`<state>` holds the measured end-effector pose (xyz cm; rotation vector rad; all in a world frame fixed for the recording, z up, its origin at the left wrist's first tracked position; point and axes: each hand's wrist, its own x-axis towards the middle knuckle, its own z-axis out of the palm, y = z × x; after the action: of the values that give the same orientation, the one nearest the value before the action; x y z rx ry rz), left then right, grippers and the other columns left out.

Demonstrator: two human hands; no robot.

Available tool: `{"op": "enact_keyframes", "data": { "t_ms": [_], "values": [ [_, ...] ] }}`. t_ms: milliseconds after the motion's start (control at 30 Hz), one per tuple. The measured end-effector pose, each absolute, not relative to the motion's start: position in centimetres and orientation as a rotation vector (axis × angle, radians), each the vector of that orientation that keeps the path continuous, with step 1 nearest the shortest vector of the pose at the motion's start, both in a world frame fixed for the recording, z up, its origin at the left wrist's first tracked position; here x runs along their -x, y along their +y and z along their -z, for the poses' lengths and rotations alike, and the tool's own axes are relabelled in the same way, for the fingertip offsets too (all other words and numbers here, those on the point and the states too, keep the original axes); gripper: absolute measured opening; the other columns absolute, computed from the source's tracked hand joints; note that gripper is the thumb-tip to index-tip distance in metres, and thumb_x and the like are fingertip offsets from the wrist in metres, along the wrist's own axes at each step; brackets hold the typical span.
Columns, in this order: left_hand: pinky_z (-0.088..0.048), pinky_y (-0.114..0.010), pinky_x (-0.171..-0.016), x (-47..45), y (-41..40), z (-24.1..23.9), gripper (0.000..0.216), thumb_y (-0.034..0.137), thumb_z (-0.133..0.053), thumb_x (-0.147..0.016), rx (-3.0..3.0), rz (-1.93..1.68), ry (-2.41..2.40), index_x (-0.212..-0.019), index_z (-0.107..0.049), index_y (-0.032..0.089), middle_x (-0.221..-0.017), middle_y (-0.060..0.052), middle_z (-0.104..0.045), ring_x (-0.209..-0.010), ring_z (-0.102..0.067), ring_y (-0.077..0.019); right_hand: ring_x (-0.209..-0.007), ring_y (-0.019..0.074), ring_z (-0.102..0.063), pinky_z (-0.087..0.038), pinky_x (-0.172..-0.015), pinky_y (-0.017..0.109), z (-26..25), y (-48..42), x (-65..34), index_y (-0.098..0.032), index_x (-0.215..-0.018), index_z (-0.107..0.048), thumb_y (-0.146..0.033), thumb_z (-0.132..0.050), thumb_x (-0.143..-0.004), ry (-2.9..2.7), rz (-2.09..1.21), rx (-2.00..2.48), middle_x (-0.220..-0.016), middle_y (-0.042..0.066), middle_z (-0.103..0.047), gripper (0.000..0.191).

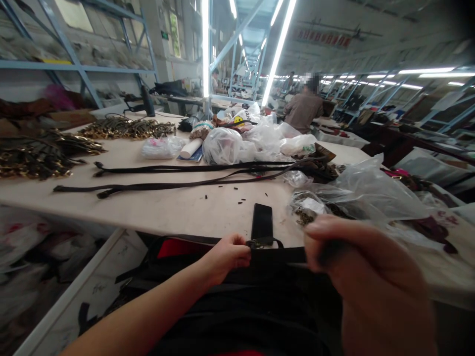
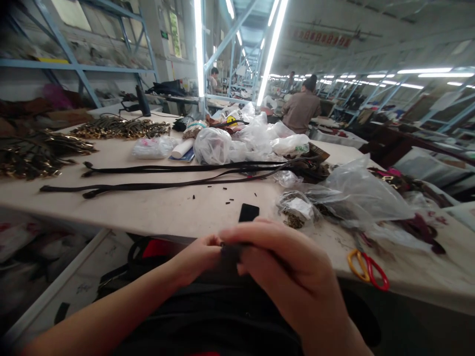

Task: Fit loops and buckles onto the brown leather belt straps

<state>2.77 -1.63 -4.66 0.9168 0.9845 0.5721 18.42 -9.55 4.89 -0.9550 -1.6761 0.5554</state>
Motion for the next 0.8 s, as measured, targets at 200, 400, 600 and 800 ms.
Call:
{"op": "enact_keyframes", "data": {
  "t_ms": [200,400,600,800],
  "values": [
    [-0.045,-0.022,-0.064,-2.0,-1.8,3.8,0.017,0.021,-0.063,-0.067,-0.913,-0.678,1.001,-0.071,-0.047,0.015,-0.067,0.001,-0.056,-0.065,-0.055,-0.0093,-0.064,0.0197,-0.060,-0.036,-0.052,0.030,0.1,-6.1,-17.7,-0.021,-0.089,-0.064,-0.022,-0.050,-0.084,-2.214,0.130,1.750,-0.078,0.002,-0.065,0.015],
    [-0.044,-0.022,-0.064,-2.2,-1.3,4.7,0.016,0.023,-0.062,-0.068,-0.951,-0.708,1.040,-0.071,-0.048,0.015,-0.069,0.001,-0.056,-0.068,-0.055,-0.0105,-0.062,0.0190,-0.060,-0.033,-0.051,0.030,0.9,-5.7,-17.1,-0.022,-0.086,-0.064,-0.022,-0.055,-0.082,-2.228,0.335,1.774,-0.075,0.000,-0.064,0.011],
    [-0.041,-0.022,-0.063,-2.3,-1.1,4.9,0.016,0.024,-0.063,-0.069,-1.011,-0.744,1.052,-0.072,-0.051,0.014,-0.067,0.002,-0.055,-0.065,-0.050,-0.0093,-0.060,0.0197,-0.059,-0.033,-0.051,0.030,1.6,-4.7,-16.4,-0.020,-0.082,-0.064,-0.018,-0.057,-0.080,-2.242,0.276,1.797,-0.071,0.001,-0.064,0.008],
    [-0.037,-0.021,-0.064,-1.8,-1.1,5.3,0.020,0.030,-0.066,-0.070,-0.966,-0.770,1.019,-0.075,-0.057,0.013,-0.069,0.002,-0.056,-0.064,-0.046,-0.0078,-0.075,0.0188,-0.062,-0.041,-0.063,0.028,3.7,-3.9,-16.4,-0.019,-0.101,-0.061,-0.017,-0.045,-0.086,-2.091,-0.011,1.667,-0.089,0.003,-0.067,0.022]
  ]
}}
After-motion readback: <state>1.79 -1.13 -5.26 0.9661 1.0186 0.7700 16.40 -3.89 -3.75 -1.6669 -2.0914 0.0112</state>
